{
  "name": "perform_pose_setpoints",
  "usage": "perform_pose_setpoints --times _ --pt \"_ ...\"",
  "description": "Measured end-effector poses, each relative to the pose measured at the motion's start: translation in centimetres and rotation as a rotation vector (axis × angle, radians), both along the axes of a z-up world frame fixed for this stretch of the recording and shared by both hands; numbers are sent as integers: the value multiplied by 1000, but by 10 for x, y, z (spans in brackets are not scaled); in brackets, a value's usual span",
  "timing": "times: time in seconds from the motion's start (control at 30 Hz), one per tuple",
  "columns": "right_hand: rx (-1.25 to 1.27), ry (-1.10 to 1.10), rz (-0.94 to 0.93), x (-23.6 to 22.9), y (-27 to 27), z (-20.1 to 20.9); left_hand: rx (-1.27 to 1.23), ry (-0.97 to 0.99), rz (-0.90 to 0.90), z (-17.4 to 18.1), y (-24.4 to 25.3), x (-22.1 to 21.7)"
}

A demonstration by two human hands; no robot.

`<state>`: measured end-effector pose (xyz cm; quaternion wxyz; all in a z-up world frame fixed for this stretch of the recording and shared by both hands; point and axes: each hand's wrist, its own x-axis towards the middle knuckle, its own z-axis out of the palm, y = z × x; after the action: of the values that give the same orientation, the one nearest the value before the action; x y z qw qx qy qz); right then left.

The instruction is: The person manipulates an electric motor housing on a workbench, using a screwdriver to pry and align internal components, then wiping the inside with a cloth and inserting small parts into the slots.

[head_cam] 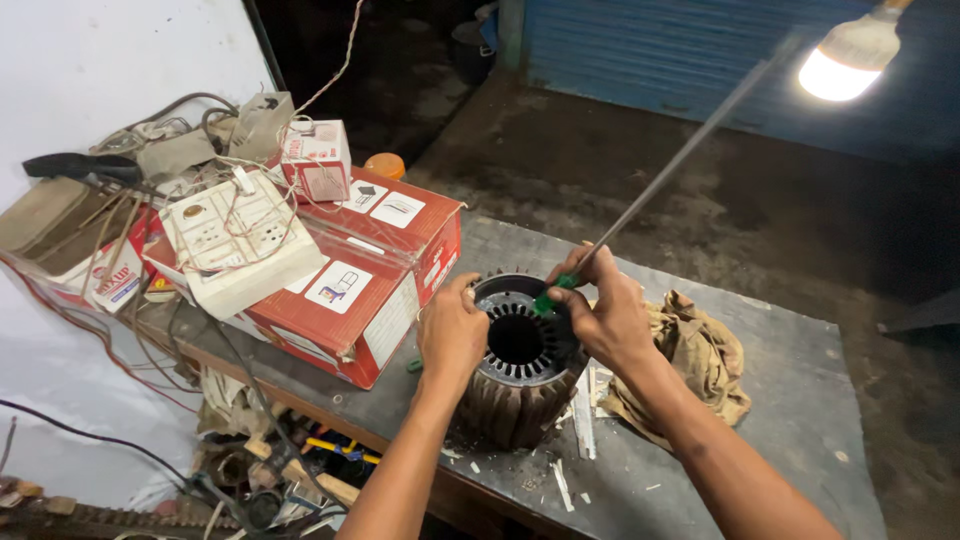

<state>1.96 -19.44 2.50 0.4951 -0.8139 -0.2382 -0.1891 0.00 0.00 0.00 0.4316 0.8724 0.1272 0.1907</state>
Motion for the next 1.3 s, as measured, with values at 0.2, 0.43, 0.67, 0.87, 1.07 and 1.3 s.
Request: perform_pose_setpoints --times 0.2,0.43,0.67,0.87,1.07,1.3 --pt "-52 119 58 -3 9 13 -10 -46 3 -4 1 3" --pt "-115 5 99 4 23 12 -54 31 22 2 0 -1" --pt "-132 -19 149 8 32 5 -44 -16 17 -6 0 -1" --pt "19 105 -7 11 4 23 -31 25 18 -1 4 0" --pt "-307 210 -287 20 -70 -58 -3 -71 -2 -17 3 5" --pt "-753 205 -308 -12 -106 -185 -235 -248 -16 -34 6 3"
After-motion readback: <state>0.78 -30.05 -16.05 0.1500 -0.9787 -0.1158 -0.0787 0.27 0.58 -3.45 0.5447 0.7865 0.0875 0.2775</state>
